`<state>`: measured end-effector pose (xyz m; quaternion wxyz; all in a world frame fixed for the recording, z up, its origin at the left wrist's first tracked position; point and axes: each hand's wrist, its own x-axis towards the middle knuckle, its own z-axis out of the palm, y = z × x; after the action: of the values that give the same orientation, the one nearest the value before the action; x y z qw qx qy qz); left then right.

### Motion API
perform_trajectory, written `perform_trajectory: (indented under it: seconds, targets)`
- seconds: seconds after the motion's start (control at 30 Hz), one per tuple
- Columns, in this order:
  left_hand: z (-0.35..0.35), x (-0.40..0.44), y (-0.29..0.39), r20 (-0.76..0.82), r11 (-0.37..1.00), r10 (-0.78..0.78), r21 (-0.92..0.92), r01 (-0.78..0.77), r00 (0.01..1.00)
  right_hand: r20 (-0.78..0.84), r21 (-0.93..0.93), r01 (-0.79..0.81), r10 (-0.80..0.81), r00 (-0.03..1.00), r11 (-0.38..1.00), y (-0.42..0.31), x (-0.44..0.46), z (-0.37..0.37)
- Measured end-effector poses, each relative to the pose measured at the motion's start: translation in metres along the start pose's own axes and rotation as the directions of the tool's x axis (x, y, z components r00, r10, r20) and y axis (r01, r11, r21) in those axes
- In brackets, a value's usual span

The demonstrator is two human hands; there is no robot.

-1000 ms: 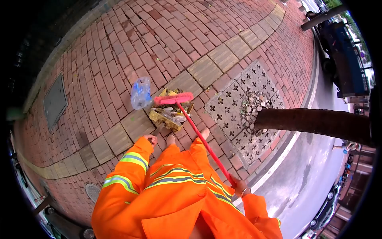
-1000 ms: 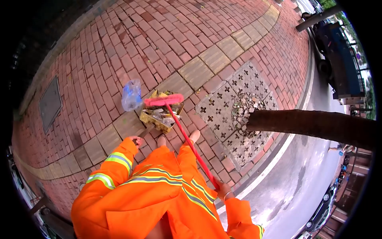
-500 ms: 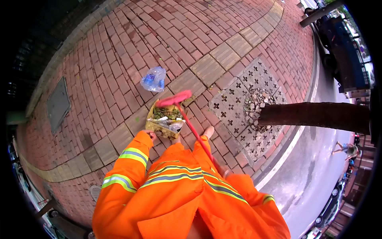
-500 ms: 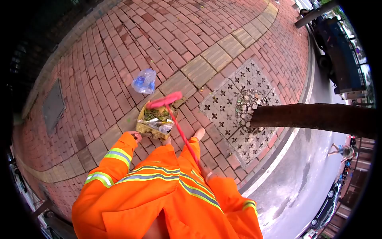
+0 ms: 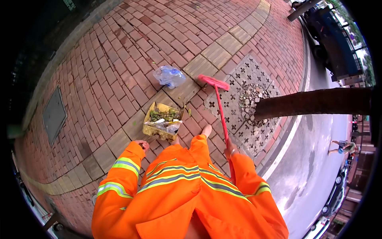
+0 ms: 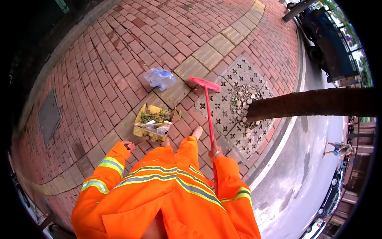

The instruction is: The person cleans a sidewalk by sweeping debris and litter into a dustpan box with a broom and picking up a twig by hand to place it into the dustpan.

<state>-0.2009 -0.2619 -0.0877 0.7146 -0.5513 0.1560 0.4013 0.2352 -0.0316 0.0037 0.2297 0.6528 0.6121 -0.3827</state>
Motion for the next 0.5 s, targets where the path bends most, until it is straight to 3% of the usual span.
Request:
perform_trajectory:
  seconds: [0.07, 0.1, 0.13, 0.23, 0.3, 0.33, 0.37, 0.43, 0.5]
  targets:
    - [0.0, -0.004, 0.001, -0.091, 0.999, 0.039, -0.004, -0.04, 0.995, 0.074, 0.098, -0.05, 0.043, 0.996, 0.994, -0.028, -0.01, -0.011]
    - [0.006, -0.009, 0.0, -0.111, 0.999, 0.03, 0.022, -0.027, 0.993, 0.138, 0.002, -0.091, 0.09, 0.986, 0.996, -0.038, -0.029, -0.015]
    - [0.014, -0.012, 0.002, -0.13, 0.999, 0.019, 0.051, -0.012, 0.991, 0.175, 0.03, -0.025, 0.02, 0.984, 0.999, -0.044, -0.043, -0.018]
    - [0.017, 0.006, 0.017, -0.179, 0.961, 0.224, 0.202, -0.188, 0.958, 0.274, 0.098, 0.141, -0.163, 0.948, 0.985, -0.032, -0.096, -0.018]
    - [0.017, 0.006, 0.029, -0.156, 0.971, 0.17, 0.194, -0.139, 0.973, 0.332, 0.146, 0.242, -0.278, 0.901, 0.959, -0.008, -0.128, -0.006]
    - [0.023, 0.008, 0.033, -0.144, 0.974, 0.145, 0.197, -0.116, 0.979, 0.301, 0.272, 0.313, -0.389, 0.871, 0.91, 0.026, -0.123, 0.026]
    - [0.036, -0.004, 0.018, -0.179, 0.971, 0.231, 0.108, -0.215, 0.956, 0.265, 0.391, 0.376, -0.494, 0.828, 0.84, 0.059, -0.118, 0.057]
    - [0.033, -0.005, 0.026, -0.177, 0.971, 0.236, 0.06, -0.229, 0.955, 0.313, 0.35, 0.313, -0.425, 0.849, 0.883, 0.049, -0.142, 0.046]
    - [0.016, -0.01, 0.041, -0.136, 0.966, 0.254, 0.078, -0.245, 0.957, 0.417, 0.259, 0.08, -0.186, 0.89, 0.963, -0.024, -0.197, -0.022]
